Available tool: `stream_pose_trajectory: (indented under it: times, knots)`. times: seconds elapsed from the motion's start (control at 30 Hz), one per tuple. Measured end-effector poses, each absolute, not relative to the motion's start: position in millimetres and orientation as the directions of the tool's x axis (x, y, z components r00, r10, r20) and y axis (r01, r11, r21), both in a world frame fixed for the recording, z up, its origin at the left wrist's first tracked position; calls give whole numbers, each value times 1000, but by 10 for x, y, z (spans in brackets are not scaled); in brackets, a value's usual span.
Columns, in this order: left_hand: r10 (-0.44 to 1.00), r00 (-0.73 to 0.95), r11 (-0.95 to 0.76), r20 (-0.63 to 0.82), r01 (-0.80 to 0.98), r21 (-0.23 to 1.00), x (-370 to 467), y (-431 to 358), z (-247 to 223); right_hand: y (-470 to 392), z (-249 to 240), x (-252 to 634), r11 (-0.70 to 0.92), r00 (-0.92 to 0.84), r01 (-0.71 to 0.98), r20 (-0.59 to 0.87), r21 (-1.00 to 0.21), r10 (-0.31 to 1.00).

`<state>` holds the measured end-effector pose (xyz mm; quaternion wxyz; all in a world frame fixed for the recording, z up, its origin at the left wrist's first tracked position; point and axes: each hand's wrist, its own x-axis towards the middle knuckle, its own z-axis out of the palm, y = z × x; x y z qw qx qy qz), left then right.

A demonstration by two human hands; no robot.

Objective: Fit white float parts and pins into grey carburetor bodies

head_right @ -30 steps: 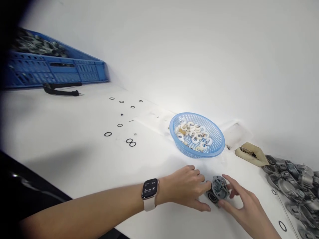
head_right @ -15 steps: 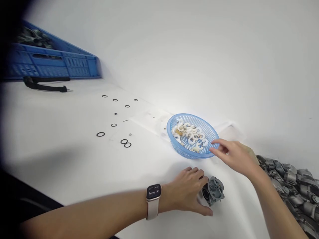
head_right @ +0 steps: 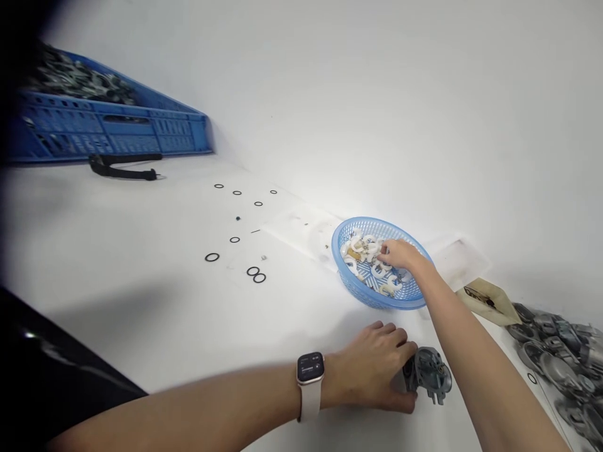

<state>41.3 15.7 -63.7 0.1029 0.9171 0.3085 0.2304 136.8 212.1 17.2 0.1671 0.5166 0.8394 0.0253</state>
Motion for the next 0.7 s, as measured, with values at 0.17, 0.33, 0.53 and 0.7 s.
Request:
stream_pose_trajectory:
  times: [0.17,0.33,0.53,0.7]
  knots:
    - [605,705,-795,371,507,333,390,148,-637,2147,119,1240,457,-396,866,-279,204,875]
    - [594,726,-803,345,512,305,366,138,-572,2103,178,1267,431,-387,888,-248,158,888]
    - [593,710,-804,379,497,328,389,167,-633,2003,409,1417,477,-484,874,-260,-97,835]
    - [580,722,-813,377,480,330,367,199,-648,1743,651,1477,430,-554,811,-283,-396,783]
